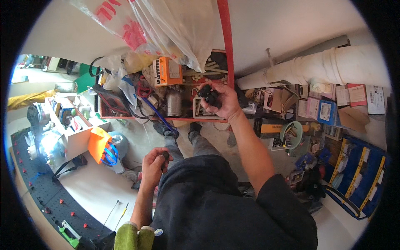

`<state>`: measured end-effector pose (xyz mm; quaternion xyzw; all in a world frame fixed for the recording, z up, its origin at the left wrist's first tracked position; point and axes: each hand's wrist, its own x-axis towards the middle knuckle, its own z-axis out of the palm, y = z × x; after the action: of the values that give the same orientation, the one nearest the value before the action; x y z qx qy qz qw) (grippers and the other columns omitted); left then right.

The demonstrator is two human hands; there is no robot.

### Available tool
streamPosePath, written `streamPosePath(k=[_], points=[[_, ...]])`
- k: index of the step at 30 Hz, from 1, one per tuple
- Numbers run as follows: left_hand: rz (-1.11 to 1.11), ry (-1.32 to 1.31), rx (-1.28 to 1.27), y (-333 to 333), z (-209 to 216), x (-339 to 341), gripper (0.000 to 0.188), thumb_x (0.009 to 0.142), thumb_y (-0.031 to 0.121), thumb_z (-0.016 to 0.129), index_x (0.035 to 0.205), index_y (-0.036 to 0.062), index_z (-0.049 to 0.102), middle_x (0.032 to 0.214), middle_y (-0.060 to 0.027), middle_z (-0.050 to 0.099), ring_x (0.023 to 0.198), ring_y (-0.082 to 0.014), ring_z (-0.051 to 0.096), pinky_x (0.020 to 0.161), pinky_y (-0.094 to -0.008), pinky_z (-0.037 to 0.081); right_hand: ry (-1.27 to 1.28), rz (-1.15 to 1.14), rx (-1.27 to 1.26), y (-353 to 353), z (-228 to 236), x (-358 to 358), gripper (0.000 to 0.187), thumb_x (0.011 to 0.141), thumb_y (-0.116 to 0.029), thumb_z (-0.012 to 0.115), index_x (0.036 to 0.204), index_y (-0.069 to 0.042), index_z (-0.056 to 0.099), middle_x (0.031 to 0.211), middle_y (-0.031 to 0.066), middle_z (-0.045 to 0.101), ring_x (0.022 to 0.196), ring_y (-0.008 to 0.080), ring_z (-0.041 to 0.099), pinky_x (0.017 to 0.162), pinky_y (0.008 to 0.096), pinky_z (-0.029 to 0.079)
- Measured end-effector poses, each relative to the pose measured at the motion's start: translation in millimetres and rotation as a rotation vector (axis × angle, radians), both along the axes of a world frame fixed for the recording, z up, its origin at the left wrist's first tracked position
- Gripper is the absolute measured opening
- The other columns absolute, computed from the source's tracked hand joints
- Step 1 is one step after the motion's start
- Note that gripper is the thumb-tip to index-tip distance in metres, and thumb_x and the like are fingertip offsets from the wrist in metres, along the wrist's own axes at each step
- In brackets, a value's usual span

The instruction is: The person rummages through a cluttered cart and plastic bags to retrieve small black cylindrical parts. They unwrap a part, inspect it, and then repeatedly pick up and examine similar parts from a bowl and the cart, holding them between their fingers.

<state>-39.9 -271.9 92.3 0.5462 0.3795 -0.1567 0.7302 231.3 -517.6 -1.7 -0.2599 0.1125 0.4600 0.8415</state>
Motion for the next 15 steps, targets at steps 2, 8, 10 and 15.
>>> streamPosePath(k=[2, 8, 10, 15], points=[[-0.004, 0.012, -0.010, -1, -1, 2, 0.026, 0.101, 0.005, 0.051, 0.122, -0.0001, 0.066, 0.094, -0.0121, 0.074, 0.064, -0.0100, 0.056, 0.052, -0.0235, 0.042, -0.028, 0.037, 0.074, 6, 19, -7, 0.051, 0.100, -0.040, 0.060, 0.132, -0.001, 0.065, 0.097, 0.0199, 0.070, 0.069, 0.0268, 0.065, 0.047, 0.0306, 0.043], [-0.015, -0.006, -0.021, -6, 5, 14, 0.026, 0.101, 0.005, 0.052, 0.122, -0.0002, 0.066, 0.093, -0.0116, 0.074, 0.064, -0.0097, 0.056, 0.052, -0.0233, 0.042, -0.035, 0.034, 0.135, 17, 22, -29, 0.043, 0.103, -0.038, 0.058, 0.127, -0.003, 0.066, 0.078, 0.0220, 0.069, 0.049, 0.0219, 0.050, 0.047, 0.0319, 0.042], [-0.014, -0.016, -0.038, -9, 10, 17, 0.026, 0.101, 0.006, 0.052, 0.122, -0.0002, 0.066, 0.092, -0.0113, 0.074, 0.064, -0.0097, 0.056, 0.052, -0.0235, 0.042, 0.001, 0.008, 0.182, 22, 21, -40, 0.042, 0.104, -0.037, 0.056, 0.127, -0.003, 0.067, 0.076, 0.0212, 0.069, 0.045, 0.0218, 0.048, 0.049, 0.0334, 0.043], [0.009, -0.043, -0.050, -17, 18, 26, 0.026, 0.100, 0.007, 0.053, 0.121, -0.0004, 0.066, 0.091, -0.0113, 0.074, 0.064, -0.0098, 0.056, 0.051, -0.0234, 0.041, 0.050, 0.009, 0.253, 26, 27, -55, 0.040, 0.107, -0.037, 0.052, 0.126, -0.005, 0.069, 0.074, 0.0188, 0.070, 0.041, 0.0222, 0.047, 0.056, 0.0378, 0.046]])
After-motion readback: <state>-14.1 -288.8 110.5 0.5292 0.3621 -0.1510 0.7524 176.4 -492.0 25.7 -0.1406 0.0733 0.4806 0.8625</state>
